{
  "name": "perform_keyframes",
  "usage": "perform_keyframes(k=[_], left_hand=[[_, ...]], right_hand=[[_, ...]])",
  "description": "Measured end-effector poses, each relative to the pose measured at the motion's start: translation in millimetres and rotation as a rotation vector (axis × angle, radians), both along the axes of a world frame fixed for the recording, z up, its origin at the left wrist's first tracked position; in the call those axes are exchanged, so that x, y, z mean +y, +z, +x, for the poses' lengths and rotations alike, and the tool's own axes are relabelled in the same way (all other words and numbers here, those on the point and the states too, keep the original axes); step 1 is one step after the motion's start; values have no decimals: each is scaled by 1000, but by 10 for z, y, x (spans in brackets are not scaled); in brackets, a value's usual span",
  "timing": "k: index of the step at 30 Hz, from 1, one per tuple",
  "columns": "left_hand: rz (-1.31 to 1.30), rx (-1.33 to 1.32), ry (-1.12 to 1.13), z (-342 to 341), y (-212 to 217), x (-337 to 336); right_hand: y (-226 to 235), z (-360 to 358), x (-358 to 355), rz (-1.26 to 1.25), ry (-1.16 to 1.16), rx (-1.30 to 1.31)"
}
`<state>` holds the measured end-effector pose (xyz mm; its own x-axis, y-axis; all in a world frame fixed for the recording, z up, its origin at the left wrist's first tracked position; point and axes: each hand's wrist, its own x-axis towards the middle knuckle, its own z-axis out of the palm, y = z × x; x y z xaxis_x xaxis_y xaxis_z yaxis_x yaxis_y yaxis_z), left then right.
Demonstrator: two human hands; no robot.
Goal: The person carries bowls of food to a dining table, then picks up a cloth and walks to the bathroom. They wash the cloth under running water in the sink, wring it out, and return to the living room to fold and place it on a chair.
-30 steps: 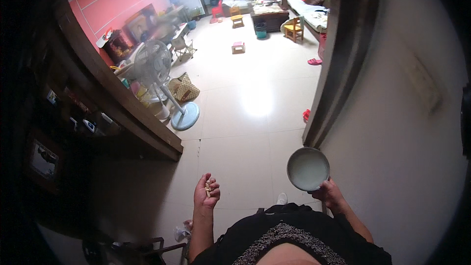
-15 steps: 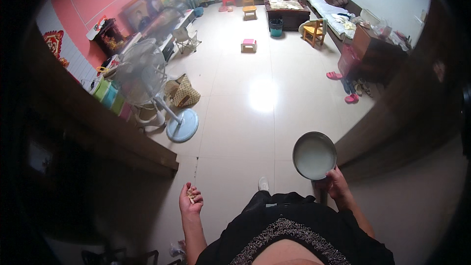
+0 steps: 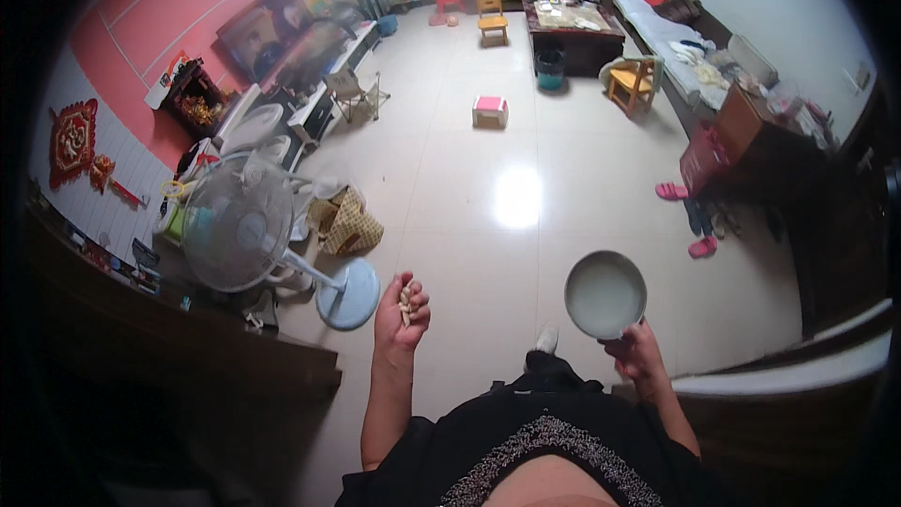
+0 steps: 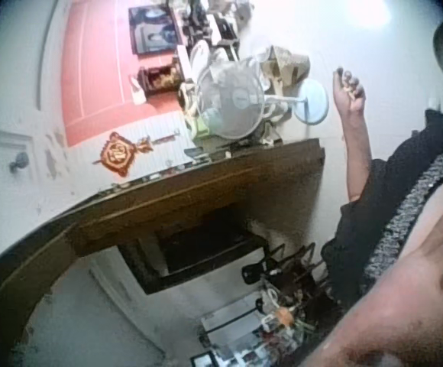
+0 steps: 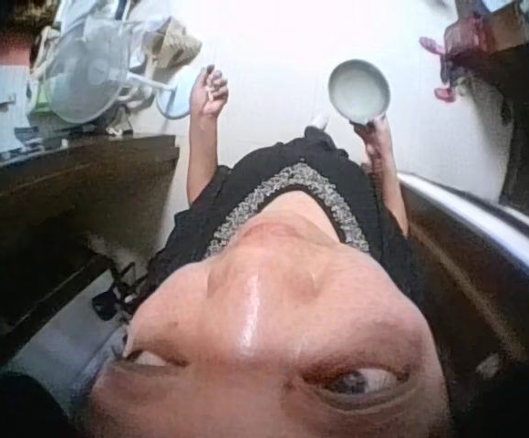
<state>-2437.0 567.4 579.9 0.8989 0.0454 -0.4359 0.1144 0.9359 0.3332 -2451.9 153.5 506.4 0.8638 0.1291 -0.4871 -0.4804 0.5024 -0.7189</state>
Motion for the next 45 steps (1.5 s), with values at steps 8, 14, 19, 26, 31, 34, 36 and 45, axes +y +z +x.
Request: perform_keyframes(k=[8, 14, 19, 26, 31, 34, 36, 45], left_hand=[[31, 213, 77, 1959, -221, -57], [17, 267, 99, 3534, -460, -198], [-17, 280, 41, 5154, -855, -485], [-44, 172, -171, 7811, -813, -1297], [13, 140, -168, 9347, -318, -2083], [-4, 102, -234, 10248, -488, -2196], [15, 143, -159, 10686, -530, -2285], [31, 291, 117, 12110, -635, -2225]], right_hand=[[98, 2467, -409, -88, -13, 49], [-70, 4214, -886, -78, -58, 32], [4, 5493, -1154, -124, -140, 56], [-27, 7497, -1711, -130, -217, 66], [-149, 8888, -2004, -91, -230, 112], [-313, 9858, -2258, -114, -199, 121], [-476, 10467, -2387, -75, -162, 105], [-768, 13161, -2653, -70, -26, 147]])
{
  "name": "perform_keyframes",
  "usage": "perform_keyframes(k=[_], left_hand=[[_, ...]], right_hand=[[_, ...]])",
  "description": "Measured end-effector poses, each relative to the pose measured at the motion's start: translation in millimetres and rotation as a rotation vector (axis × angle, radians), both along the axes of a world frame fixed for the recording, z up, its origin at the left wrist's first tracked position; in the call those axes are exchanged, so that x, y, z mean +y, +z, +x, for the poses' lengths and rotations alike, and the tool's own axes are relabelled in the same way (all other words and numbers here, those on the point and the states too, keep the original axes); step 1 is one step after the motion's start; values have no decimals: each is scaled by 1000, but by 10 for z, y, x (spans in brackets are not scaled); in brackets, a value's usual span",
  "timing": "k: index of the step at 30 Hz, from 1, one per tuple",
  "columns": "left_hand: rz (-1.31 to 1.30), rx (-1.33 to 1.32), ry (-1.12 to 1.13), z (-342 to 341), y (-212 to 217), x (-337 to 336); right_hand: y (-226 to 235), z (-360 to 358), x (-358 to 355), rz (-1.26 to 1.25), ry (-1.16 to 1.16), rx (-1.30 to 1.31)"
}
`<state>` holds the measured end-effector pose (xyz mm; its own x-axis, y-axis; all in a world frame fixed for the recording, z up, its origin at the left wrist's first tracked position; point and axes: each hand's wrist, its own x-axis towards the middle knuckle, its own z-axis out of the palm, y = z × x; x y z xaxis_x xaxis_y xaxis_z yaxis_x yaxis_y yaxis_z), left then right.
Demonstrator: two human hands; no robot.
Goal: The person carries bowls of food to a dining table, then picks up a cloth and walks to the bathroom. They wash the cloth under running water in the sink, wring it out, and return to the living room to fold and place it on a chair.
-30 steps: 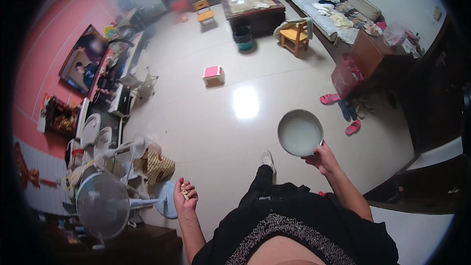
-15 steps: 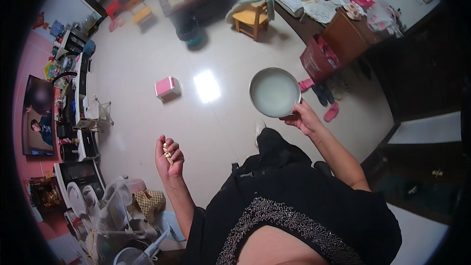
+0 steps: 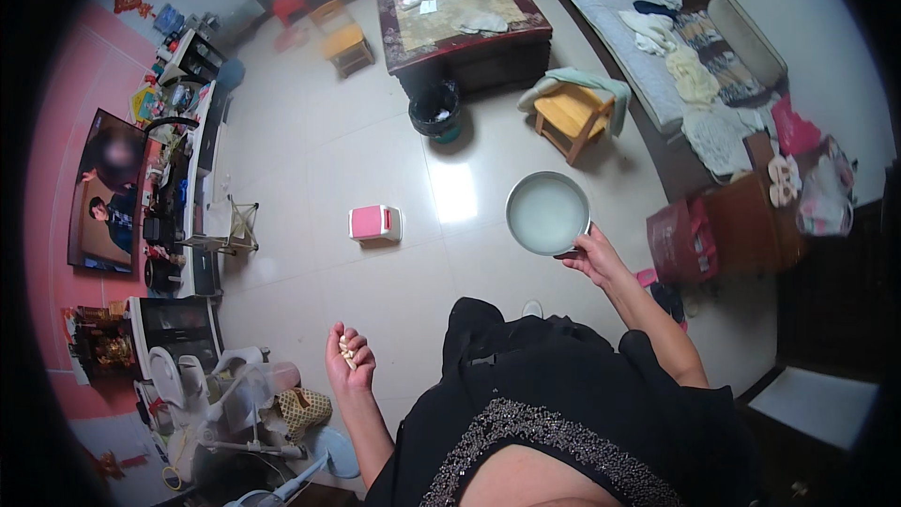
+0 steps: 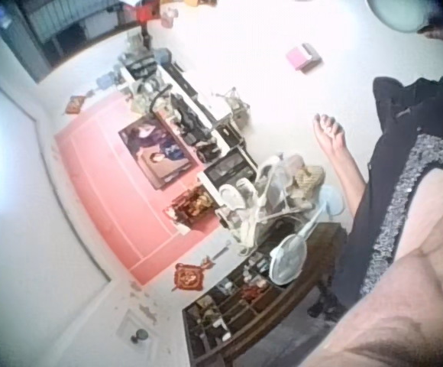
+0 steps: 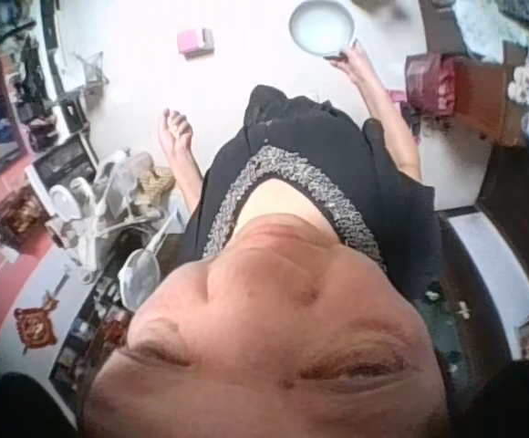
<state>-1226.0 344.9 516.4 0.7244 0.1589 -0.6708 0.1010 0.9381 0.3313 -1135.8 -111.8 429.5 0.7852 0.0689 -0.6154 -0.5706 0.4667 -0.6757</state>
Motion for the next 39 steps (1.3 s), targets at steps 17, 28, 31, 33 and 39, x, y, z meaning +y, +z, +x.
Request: perform_keyframes(k=[17, 28, 31, 33, 39], left_hand=[[25, 127, 174, 4010, -546, 434], [97, 274, 532, 5152, -311, 458], [57, 364, 610, 5294, -29, 334], [21, 420, 658, 5451, 64, 187], [-43, 468, 666, 6163, 62, -215]], right_hand=[[-997, 5389, 456, 109, 80, -14], [-2136, 8224, 1284, 385, 32, 107], [-2295, 8691, 1359, 168, 104, 215], [-2404, 9098, 1523, 119, 130, 336], [-2985, 9916, 1642, -1, 190, 328]])
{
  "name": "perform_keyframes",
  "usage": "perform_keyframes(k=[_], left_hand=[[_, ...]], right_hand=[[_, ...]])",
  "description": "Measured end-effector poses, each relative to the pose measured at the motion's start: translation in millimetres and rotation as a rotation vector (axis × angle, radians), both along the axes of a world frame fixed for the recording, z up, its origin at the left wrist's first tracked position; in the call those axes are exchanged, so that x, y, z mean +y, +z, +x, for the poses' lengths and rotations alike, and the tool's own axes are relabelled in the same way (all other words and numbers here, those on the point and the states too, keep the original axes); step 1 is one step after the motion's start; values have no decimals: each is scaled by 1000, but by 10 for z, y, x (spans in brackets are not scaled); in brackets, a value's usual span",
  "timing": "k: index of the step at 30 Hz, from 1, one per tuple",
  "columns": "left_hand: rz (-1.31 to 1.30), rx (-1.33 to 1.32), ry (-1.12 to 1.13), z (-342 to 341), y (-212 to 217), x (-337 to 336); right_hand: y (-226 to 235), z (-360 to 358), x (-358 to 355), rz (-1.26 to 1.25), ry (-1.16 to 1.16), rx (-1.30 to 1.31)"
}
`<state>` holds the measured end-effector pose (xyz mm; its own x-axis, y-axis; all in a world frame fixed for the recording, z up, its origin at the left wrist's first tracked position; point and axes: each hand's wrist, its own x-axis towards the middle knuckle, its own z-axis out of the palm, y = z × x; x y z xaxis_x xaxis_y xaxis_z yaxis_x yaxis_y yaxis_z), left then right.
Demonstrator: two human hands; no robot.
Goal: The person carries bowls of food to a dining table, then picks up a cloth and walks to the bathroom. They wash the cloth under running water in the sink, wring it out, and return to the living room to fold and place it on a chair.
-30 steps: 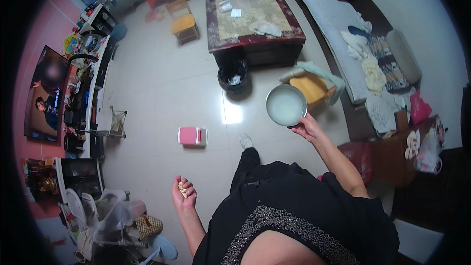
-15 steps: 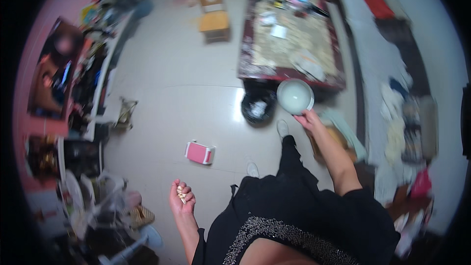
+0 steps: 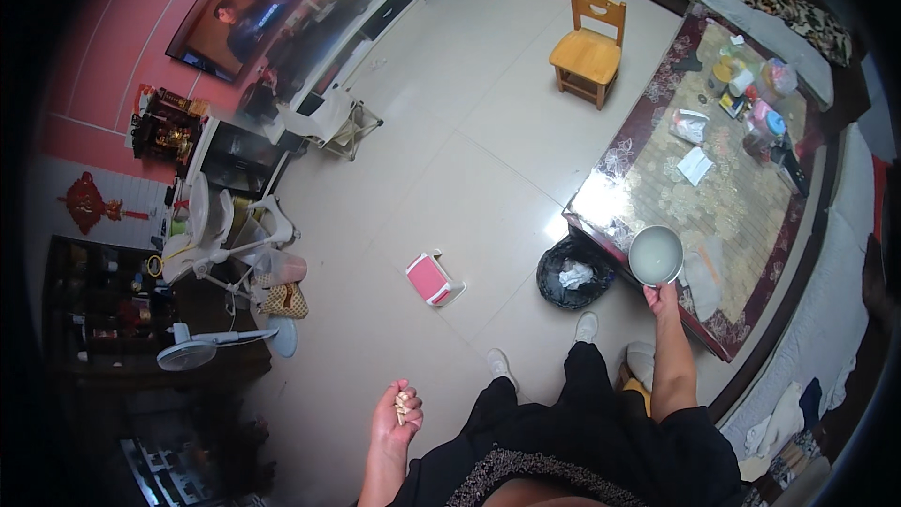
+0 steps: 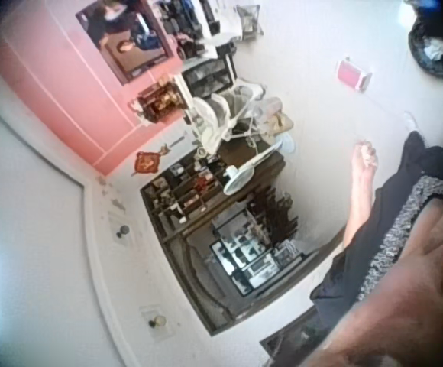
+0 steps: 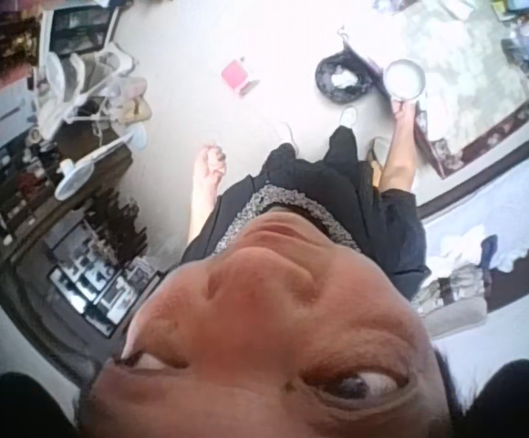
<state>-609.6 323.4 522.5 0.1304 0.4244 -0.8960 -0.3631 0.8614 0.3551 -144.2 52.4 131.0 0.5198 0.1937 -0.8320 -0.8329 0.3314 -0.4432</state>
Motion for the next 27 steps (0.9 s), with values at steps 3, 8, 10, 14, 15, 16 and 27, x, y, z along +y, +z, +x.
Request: perform_keyframes(k=[3, 8, 10, 14, 15, 16, 27], left_hand=[[-21, 12, -38, 355, -19, -198], [-50, 42, -48, 829, -80, -416], [-33, 54, -61, 729, -57, -312], [-72, 38, -64, 887, -146, -379], [-73, 47, -69, 974, -122, -423], [-77, 52, -77, 1068, -117, -451], [-130, 65, -219, 1150, -365, -176]], right_hand=[[-129, 296, 54, -50, 6, -11], [-453, 752, 36, 7, 7, -3], [-440, 644, 226, 48, -5, -6], [-612, 801, 160, 44, -30, 32], [-701, 873, 96, 77, -35, 48], [-783, 956, 22, 107, -45, 61], [-791, 513, -212, -427, 85, -182]])
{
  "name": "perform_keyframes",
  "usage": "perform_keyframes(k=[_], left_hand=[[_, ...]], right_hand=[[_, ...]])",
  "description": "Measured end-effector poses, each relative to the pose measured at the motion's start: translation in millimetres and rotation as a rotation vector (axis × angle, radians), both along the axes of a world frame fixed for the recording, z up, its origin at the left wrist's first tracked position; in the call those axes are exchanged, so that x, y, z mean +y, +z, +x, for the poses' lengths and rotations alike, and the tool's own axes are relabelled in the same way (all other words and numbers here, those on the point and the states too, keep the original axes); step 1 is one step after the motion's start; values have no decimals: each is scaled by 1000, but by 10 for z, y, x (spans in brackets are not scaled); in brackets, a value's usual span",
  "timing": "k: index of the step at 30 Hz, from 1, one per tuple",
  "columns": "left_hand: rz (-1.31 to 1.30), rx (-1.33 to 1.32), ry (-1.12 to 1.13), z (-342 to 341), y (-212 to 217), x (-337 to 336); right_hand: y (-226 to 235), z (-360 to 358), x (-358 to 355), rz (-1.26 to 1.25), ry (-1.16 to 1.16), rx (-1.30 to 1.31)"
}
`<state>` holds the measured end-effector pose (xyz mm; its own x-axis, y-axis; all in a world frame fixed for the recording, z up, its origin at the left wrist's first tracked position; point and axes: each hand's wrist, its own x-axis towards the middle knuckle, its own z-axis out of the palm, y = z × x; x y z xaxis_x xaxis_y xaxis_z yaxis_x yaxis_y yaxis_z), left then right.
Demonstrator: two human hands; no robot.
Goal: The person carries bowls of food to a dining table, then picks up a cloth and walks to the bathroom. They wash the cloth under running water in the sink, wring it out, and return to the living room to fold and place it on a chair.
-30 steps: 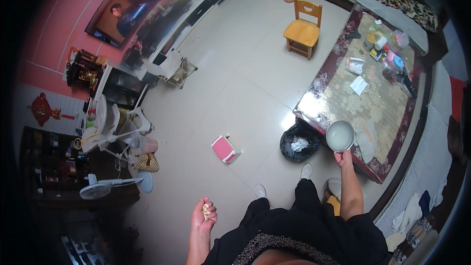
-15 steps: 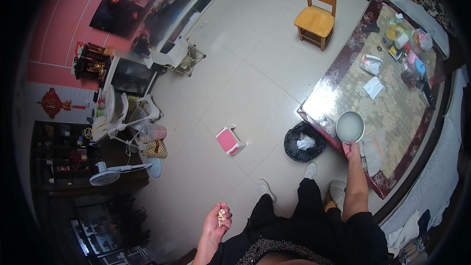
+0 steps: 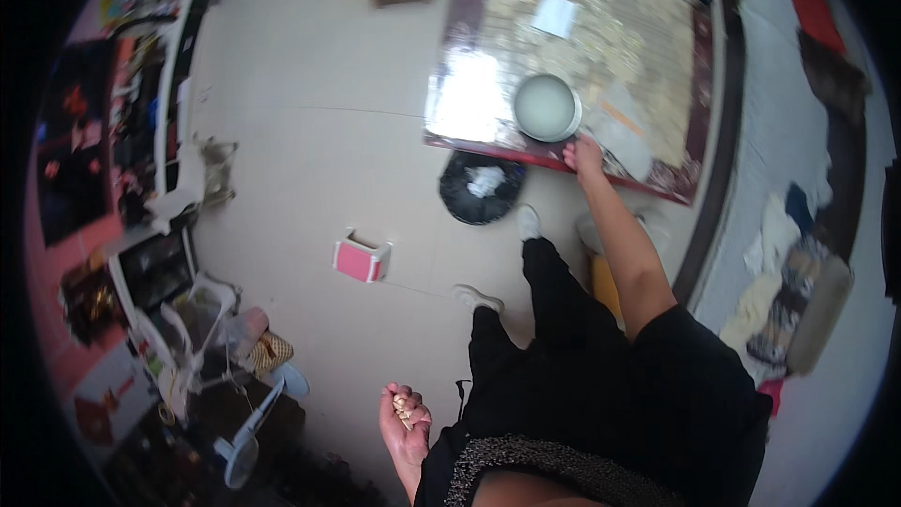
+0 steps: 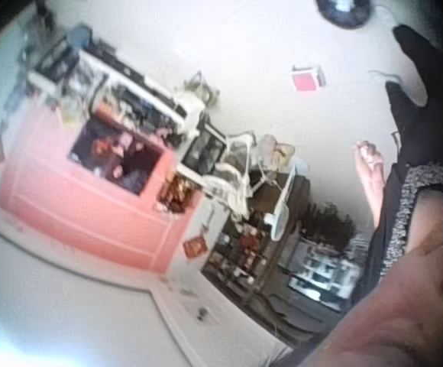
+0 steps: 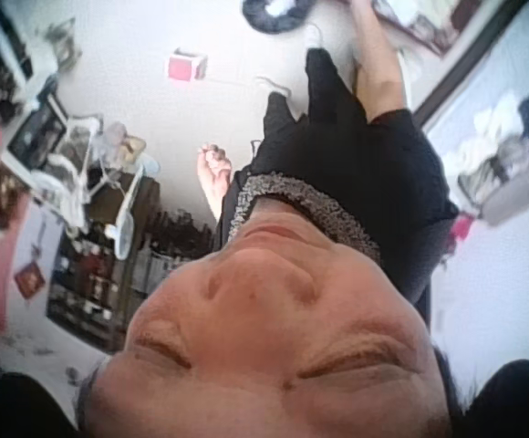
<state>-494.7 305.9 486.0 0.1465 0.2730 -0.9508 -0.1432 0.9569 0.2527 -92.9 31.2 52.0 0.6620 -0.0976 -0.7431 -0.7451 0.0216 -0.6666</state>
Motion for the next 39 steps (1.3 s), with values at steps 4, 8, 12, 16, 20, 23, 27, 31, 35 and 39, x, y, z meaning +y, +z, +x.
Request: perform_keyframes(k=[4, 8, 12, 16, 20, 23, 27, 31, 35, 39], left_hand=[[-31, 14, 0, -26, -214, -57], [-97, 40, -26, 115, -411, -108], [-124, 56, -57, 23, -616, -150], [-140, 47, -48, -1, -623, -249], [-91, -22, -59, -195, -406, -337], [-12, -9, -43, -349, -212, -393], [56, -89, 73, -952, 111, -342], [158, -196, 217, -1693, 413, -376], [250, -301, 433, -2852, 435, -589], [350, -346, 720, -4328, 566, -1143]], right_hand=[[316, 125, -176, -1039, 416, -501], [532, 566, -136, -1226, 617, -303], [213, 406, -134, -1233, 722, -411], [122, -81, -38, -1208, 834, -692], [193, -856, -15, -913, 1045, -782], [137, -1375, 42, -290, 902, -223], [1210, -1731, 690, 777, 496, 266], [2452, -2131, 1418, 1265, 471, 506], [3288, -2836, 2142, 1286, 718, 538], [4241, -4179, 2656, 1214, 837, 629]])
